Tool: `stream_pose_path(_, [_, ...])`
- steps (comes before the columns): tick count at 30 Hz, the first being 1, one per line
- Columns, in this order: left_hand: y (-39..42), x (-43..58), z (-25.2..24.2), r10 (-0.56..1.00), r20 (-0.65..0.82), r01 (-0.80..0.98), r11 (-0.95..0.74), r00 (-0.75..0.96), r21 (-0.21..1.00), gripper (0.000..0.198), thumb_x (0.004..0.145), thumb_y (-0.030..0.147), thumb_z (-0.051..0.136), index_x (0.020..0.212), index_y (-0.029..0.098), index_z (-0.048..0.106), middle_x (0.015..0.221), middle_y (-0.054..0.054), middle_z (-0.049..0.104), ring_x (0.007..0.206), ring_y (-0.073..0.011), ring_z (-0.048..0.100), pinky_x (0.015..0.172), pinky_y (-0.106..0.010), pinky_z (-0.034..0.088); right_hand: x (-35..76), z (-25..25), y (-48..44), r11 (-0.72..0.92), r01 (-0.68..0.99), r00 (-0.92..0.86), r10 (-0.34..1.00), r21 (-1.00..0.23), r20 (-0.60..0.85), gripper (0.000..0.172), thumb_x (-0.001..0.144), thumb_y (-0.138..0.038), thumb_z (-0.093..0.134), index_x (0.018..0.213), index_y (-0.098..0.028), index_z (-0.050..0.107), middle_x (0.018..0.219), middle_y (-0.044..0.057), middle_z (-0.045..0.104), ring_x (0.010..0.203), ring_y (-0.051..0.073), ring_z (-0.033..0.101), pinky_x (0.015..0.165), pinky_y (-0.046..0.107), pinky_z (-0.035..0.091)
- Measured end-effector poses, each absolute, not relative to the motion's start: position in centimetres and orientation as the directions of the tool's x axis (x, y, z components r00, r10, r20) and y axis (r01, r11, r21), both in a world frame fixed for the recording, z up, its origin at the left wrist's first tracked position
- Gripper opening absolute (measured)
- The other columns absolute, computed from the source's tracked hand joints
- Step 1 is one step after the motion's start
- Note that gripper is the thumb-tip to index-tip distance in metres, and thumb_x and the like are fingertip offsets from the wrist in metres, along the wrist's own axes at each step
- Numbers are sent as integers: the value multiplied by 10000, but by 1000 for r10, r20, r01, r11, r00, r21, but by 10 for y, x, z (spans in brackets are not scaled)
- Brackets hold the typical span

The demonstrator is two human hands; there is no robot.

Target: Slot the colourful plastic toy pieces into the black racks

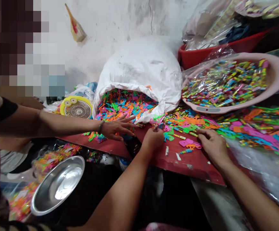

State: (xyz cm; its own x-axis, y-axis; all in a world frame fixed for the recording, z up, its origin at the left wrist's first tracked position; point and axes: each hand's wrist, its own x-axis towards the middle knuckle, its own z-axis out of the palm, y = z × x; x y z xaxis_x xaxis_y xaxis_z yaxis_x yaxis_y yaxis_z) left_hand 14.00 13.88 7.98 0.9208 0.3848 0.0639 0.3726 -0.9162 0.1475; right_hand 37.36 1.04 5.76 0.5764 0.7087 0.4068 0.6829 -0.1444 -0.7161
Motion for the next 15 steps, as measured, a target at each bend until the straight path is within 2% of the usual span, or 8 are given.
stream_pose_path(3, [128, 106, 70, 386, 65, 379, -920, 920, 96, 512, 939, 283, 322, 1399, 200, 532, 1165, -147, 706, 1259, -363, 569, 1013, -559, 490, 371, 63, 9, -150, 719, 540, 736, -678, 409, 307, 839, -309, 501, 972, -190, 751, 1006, 91, 707, 935, 234, 637, 862, 353, 467])
stream_pose_path(5, [134, 82, 82, 374, 76, 371, -927, 924, 52, 512, 950, 274, 300, 1408, 191, 514, 1202, -156, 687, 1267, -341, 562, 1034, -519, 474, 370, 64, 9, -144, 734, 523, 742, -664, 418, 310, 840, -307, 498, 969, -186, 754, 999, 91, 703, 923, 230, 631, 857, 350, 463])
stream_pose_path(6, [142, 68, 95, 383, 86, 381, -924, 920, 33, 512, 962, 263, 270, 1397, 161, 520, 1221, -174, 674, 1280, -333, 549, 1060, -505, 447, 370, 64, 9, -145, 738, 521, 743, -659, 419, 309, 840, -307, 500, 969, -189, 754, 998, 90, 702, 919, 230, 629, 854, 352, 462])
stream_pose_path(7, [152, 51, 111, 327, 65, 325, -945, 943, 45, 506, 978, 263, 249, 1379, 139, 531, 1236, -181, 665, 1303, -326, 527, 1093, -506, 404, 370, 64, 9, -148, 739, 521, 743, -657, 419, 307, 839, -308, 501, 968, -193, 755, 999, 89, 701, 920, 233, 628, 851, 355, 462])
stream_pose_path(8, [164, 33, 129, 241, 31, 239, -969, 970, 65, 488, 992, 304, 270, 1368, 141, 535, 1273, -175, 649, 1351, -330, 474, 1132, -522, 340, 369, 64, 9, -153, 739, 525, 742, -656, 418, 306, 838, -309, 500, 964, -197, 755, 998, 88, 701, 921, 236, 628, 848, 357, 462])
stream_pose_path(11, [193, -12, 170, 225, 62, 221, -973, 972, 70, 526, 983, 476, 351, 1343, 142, 539, 1366, -189, 584, 1467, -389, 270, 1171, -612, 173, 369, 63, 10, -173, 741, 532, 742, -649, 408, 321, 837, -319, 490, 965, -195, 757, 990, 93, 697, 925, 247, 628, 841, 362, 461])
stream_pose_path(13, [196, -19, 170, 237, 71, 230, -969, 969, 90, 573, 984, 496, 341, 1379, 107, 485, 1369, -214, 569, 1468, -387, 260, 1171, -618, 156, 369, 63, 11, -188, 742, 538, 739, -644, 405, 331, 833, -322, 485, 964, -191, 759, 982, 98, 695, 919, 249, 627, 835, 358, 459])
stream_pose_path(15, [183, -3, 143, 250, 56, 244, -964, 967, 106, 552, 1006, 399, 272, 1431, 71, 400, 1334, -218, 587, 1436, -350, 336, 1167, -586, 201, 370, 62, 11, -191, 749, 534, 740, -634, 408, 333, 836, -324, 480, 964, -195, 758, 983, 99, 696, 918, 248, 626, 830, 353, 456])
